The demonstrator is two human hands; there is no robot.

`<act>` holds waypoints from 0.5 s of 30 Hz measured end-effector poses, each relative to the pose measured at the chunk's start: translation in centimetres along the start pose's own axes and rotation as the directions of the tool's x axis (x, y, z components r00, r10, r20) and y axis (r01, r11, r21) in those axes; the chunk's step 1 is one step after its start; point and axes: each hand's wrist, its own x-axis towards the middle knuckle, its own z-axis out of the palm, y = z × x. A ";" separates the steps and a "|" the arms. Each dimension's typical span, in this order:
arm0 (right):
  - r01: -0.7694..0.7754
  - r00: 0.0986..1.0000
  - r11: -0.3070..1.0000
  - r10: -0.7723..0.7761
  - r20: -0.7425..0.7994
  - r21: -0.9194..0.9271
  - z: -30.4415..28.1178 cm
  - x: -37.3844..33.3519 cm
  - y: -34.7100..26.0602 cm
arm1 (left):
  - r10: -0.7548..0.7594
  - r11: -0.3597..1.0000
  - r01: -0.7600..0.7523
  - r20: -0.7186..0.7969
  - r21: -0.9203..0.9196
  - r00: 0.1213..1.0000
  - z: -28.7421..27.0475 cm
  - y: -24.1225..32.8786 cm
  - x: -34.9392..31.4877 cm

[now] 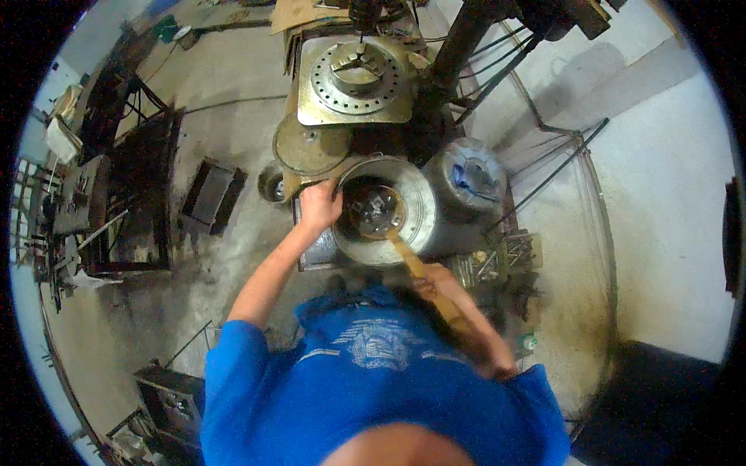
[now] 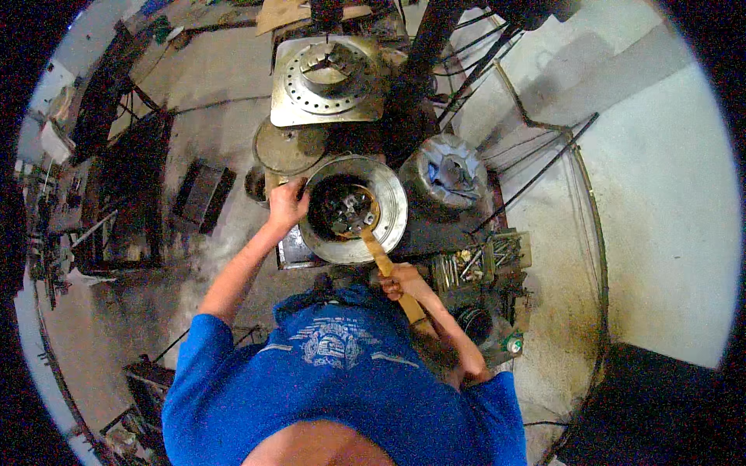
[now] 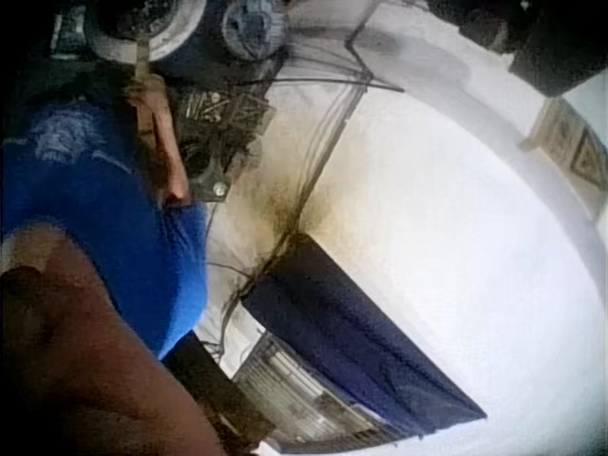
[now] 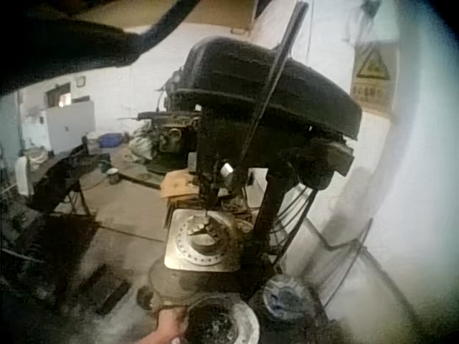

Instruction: The person pours a liquid from a metal bucket into a larger pot on a heating element. They then use a wooden-handled ladle to stir the contents of the pot. The person repeatedly scoops solid metal pieces from a nearby container and adds them to the pot, stirring after each addition.

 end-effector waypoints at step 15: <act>-0.174 0.985 0.946 0.165 0.054 0.274 -6.7 -0.8 -1.8 | 0.067 0.995 -0.066 0.014 -0.077 0.998 0.1 3.0 0.7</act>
